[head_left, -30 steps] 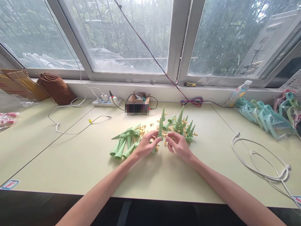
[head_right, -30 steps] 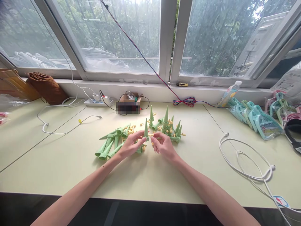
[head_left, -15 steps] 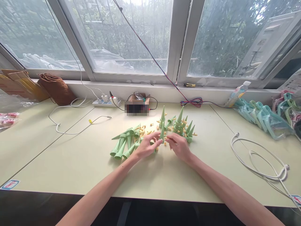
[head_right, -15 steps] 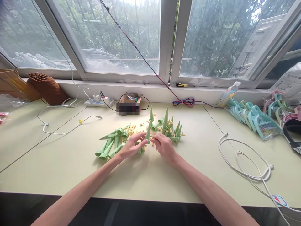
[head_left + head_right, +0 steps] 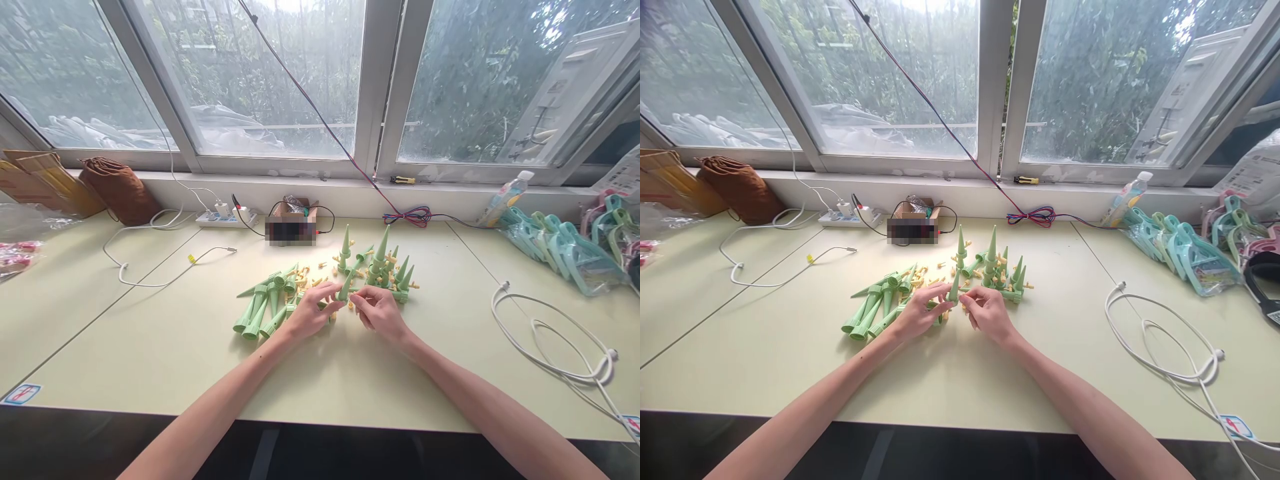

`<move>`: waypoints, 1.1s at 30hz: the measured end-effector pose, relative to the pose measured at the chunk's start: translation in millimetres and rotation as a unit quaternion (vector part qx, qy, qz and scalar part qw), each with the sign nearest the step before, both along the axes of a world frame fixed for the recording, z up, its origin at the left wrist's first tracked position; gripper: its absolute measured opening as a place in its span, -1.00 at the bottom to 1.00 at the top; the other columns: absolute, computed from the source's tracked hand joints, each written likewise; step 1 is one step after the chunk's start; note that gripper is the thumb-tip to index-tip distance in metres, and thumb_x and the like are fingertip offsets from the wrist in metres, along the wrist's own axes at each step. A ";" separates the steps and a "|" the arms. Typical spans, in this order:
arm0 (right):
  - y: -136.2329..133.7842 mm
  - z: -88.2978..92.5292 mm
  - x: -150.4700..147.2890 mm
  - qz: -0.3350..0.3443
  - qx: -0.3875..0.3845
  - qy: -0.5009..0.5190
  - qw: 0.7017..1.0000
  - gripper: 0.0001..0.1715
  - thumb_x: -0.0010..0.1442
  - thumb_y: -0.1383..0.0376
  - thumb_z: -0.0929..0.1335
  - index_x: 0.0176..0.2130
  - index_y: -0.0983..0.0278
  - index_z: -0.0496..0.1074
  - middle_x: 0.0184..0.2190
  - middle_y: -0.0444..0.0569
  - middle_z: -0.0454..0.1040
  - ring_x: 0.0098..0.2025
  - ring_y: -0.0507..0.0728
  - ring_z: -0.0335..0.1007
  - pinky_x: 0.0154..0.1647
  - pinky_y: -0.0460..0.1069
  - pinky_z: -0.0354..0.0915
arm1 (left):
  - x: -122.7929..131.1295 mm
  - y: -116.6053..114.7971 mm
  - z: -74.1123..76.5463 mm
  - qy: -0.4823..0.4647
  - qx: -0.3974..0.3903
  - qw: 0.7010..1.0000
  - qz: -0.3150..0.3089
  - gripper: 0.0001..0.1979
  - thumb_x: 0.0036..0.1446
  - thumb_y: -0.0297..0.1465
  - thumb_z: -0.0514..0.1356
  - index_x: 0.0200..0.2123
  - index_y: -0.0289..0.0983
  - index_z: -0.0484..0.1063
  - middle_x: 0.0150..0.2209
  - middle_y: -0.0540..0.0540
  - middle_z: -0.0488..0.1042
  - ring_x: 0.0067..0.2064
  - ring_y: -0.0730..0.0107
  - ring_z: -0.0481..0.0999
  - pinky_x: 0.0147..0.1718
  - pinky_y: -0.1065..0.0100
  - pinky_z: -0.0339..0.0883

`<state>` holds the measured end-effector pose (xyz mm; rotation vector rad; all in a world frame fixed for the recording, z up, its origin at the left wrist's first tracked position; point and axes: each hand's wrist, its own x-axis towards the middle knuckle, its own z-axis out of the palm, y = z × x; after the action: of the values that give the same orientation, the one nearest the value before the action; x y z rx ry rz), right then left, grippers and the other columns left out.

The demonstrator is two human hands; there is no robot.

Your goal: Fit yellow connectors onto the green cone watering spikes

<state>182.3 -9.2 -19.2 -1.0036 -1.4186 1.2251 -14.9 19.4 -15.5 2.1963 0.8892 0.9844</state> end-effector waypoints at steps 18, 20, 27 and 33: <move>8.6 1.9 1.5 0.062 -0.215 0.116 0.968 -0.53 0.12 -0.02 0.44 -0.51 0.31 0.39 -0.69 -0.24 0.24 -0.78 -0.13 -0.06 -0.84 -0.16 -0.14 | 5.1 -3.5 -0.4 0.020 0.031 0.999 0.008 -0.72 0.28 -0.35 0.16 0.04 -0.21 0.47 -0.26 -0.10 0.49 -0.27 0.35 0.41 -0.24 0.30 0.37; 4.9 2.0 -2.0 -0.003 -0.137 0.072 0.988 -0.50 0.14 -0.07 0.42 -0.49 0.28 0.37 -0.64 -0.19 0.32 -0.76 -0.08 0.06 -0.81 -0.12 -0.01 | 4.1 -2.7 -0.6 0.016 0.020 0.999 0.022 -0.73 0.27 -0.34 0.17 0.00 -0.23 0.48 -0.28 -0.09 0.50 -0.29 0.36 0.40 -0.24 0.30 0.37; 0.6 -1.7 0.3 -0.066 0.178 -0.145 0.971 -0.69 0.30 0.03 0.33 -0.20 0.20 0.47 -0.35 -0.01 0.45 -0.47 0.09 0.31 -0.43 0.00 0.28 | 0.1 -0.9 4.7 -0.006 -0.037 0.999 0.037 -0.69 0.27 -0.26 0.16 0.00 -0.28 0.49 -0.26 -0.10 0.52 -0.31 0.37 0.41 -0.24 0.31 0.36; 7.7 -10.0 3.7 -0.033 0.233 -0.204 0.950 -0.68 0.40 0.10 0.22 -0.24 0.19 0.45 -0.43 -0.05 0.36 -0.42 0.13 0.28 -0.32 0.02 0.25 | 0.2 -2.3 8.2 -0.013 -0.060 0.998 0.031 -0.68 0.26 -0.21 0.16 -0.06 -0.28 0.51 -0.28 -0.10 0.51 -0.31 0.36 0.43 -0.24 0.29 0.36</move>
<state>186.0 -1.5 -29.1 -0.9885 -1.8664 0.5968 -14.7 17.1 -7.4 2.0626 0.9837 0.9601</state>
